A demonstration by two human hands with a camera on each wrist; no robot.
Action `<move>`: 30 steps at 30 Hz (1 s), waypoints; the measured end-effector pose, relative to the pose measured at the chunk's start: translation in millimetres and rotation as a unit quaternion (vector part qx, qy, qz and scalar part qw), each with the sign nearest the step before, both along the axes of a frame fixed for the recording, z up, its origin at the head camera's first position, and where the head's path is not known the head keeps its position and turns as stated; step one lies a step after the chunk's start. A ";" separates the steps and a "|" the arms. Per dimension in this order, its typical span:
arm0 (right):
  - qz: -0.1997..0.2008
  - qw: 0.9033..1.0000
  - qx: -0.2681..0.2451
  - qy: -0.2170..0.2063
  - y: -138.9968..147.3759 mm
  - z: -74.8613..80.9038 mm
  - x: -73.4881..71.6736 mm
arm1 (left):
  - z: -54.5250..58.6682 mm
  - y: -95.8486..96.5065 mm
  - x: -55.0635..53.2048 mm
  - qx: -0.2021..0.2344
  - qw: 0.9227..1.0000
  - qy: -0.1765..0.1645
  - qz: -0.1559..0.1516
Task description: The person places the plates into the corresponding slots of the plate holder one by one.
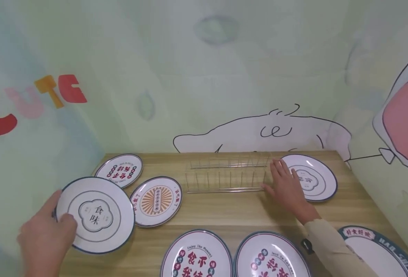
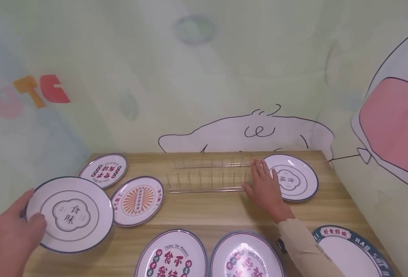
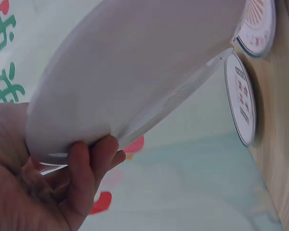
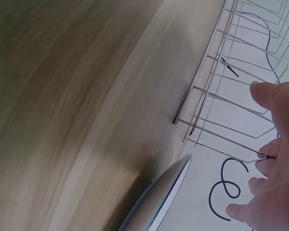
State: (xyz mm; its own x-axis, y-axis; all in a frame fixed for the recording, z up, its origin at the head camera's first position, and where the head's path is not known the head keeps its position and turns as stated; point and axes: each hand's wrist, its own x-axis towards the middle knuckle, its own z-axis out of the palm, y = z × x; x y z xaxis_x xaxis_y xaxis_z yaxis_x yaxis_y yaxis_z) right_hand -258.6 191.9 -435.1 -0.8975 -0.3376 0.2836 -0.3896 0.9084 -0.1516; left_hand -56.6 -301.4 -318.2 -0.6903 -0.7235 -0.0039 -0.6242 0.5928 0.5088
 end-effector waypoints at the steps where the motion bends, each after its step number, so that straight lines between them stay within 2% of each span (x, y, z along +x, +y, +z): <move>1: 0.004 1.000 0.003 0.003 -0.2 0.0 -0.6 | 1.5 3.5 -2.5 -0.004 1.000 0.010 -0.010; 8: 0.020 0.999 0.014 0.027 -2.2 0.2 -3.5 | 3.1 27.3 -20.4 -0.056 0.993 0.083 -0.066; 15: 0.016 0.999 0.020 0.020 -0.6 -0.9 -2.1 | 4.0 53.8 -38.4 -0.118 0.972 0.157 -0.130; 24: 0.010 1.000 0.017 0.019 2.1 -2.1 -0.6 | 11.5 86.9 -61.8 -0.130 0.960 0.171 -0.180; 27: 0.012 0.999 0.018 0.024 2.3 -3.0 -0.9 | 11.5 94.2 -66.8 -0.132 0.958 0.166 -0.193; 30: 0.014 0.999 0.019 0.028 2.4 -3.8 -1.4 | 11.8 101.0 -70.5 -0.126 0.959 0.155 -0.199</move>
State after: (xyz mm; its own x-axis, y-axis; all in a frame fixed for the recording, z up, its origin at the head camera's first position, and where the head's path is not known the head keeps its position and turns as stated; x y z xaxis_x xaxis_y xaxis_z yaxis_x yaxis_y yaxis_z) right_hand -260.1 194.3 -438.9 -0.8712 -0.3732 0.3190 -0.4212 0.9020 -0.0951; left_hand -127.1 -200.4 -306.4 -0.8514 -0.3536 0.3875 -0.1645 0.8814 0.4428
